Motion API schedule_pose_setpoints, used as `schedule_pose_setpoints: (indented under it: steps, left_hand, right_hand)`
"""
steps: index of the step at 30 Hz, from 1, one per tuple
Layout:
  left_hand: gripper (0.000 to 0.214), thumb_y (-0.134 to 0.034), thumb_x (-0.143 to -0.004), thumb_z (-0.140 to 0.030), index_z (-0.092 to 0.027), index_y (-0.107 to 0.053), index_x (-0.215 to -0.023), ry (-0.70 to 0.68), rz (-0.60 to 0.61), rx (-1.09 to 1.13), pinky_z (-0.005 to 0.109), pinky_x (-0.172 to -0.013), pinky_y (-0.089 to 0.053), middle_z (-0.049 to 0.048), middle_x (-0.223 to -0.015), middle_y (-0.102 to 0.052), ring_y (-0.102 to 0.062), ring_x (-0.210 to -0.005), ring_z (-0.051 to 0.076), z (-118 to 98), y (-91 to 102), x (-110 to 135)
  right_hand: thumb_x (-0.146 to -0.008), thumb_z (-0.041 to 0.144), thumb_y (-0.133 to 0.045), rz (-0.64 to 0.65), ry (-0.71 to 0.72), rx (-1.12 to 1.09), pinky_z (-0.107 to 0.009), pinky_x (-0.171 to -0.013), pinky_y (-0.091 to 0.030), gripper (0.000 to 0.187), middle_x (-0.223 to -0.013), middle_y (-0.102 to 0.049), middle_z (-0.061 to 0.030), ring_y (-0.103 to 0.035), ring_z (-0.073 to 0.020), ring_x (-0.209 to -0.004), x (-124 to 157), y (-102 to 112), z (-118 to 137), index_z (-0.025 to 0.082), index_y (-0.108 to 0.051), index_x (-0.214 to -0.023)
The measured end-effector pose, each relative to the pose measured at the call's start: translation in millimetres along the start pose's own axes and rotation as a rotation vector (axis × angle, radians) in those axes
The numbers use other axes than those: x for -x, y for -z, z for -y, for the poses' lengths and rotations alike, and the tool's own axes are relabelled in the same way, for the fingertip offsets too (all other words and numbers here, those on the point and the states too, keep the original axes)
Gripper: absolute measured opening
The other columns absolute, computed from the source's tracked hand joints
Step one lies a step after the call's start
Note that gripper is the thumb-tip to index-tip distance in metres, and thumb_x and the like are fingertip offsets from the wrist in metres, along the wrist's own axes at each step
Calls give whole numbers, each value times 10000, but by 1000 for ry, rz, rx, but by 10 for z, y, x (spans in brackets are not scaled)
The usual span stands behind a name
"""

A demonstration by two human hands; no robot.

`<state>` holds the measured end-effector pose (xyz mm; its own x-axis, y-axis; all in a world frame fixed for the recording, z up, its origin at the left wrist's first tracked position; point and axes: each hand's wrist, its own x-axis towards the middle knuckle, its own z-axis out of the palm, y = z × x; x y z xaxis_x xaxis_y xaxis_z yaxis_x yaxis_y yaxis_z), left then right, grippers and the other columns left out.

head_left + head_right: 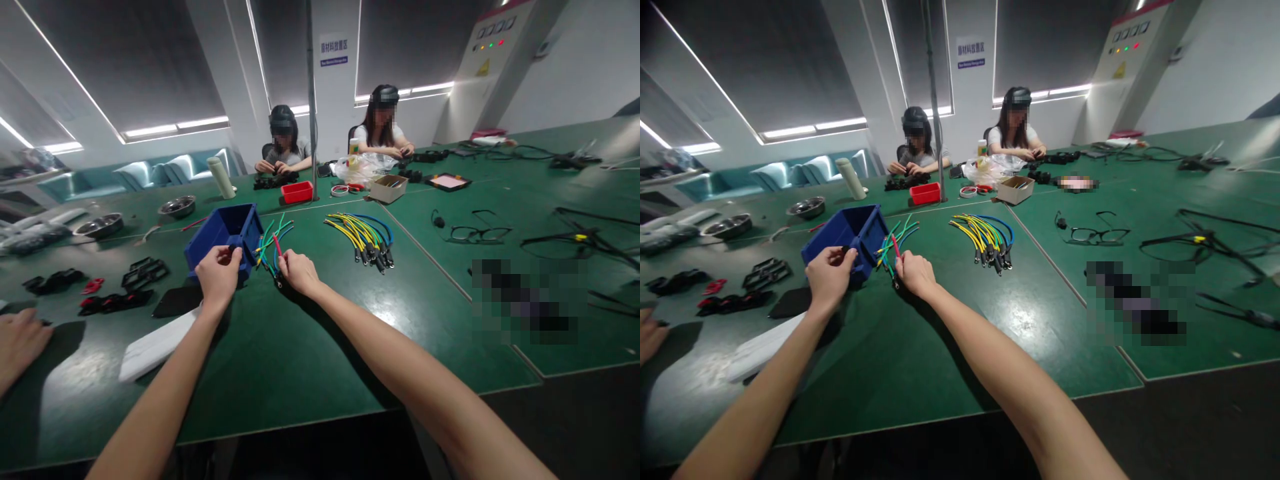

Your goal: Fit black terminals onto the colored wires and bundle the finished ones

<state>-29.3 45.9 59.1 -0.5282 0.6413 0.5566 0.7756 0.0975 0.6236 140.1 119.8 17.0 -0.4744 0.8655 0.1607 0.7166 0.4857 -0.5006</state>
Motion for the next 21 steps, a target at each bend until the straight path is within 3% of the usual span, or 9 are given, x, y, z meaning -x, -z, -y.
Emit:
schedule_pose_setpoints:
  steps: [4, 9, 16, 21]
  left_hand:
    - [340, -520, -860, -435, -156, -662, -991, -118, 25, -23, 267, -735, -488, 62, -835, -710, -652, -727, 173, -159, -156, 320]
    - [316, -514, -878, -402, -166, -661, -1026, -197, 198, 5, 258, -738, -477, 62, -865, -721, -653, -712, 165, -124, -335, 572]
    - [273, -542, -851, -394, -170, -661, -952, -139, 287, 114, 246, -679, -480, 38, -802, -705, -628, -658, 150, -20, -405, 571]
    - [286, -543, -849, -420, -174, -661, -936, -65, 331, 200, 256, -692, -496, 48, -823, -714, -651, -676, 159, 58, -449, 545]
  right_hand:
    - [-978, 398, -322, -42, -3, -52, -282, -724, -411, 313, -965, -704, -97, -661, -217, -884, 25, -10, 1, 198, -548, -1058]
    - [-928, 374, -396, -76, -20, -88, -278, -693, -407, 257, -926, -700, -77, -653, -220, -835, 10, -44, -5, 204, -513, -1081]
    - [-885, 357, -418, -115, -45, -165, -285, -689, -406, 260, -901, -682, -80, -631, -218, -796, -2, -81, -41, 196, -467, -1084]
    - [-837, 312, -438, -188, -81, -336, -271, -683, -411, 212, -800, -651, -23, -606, -186, -726, -47, -129, -95, 209, -453, -1022]
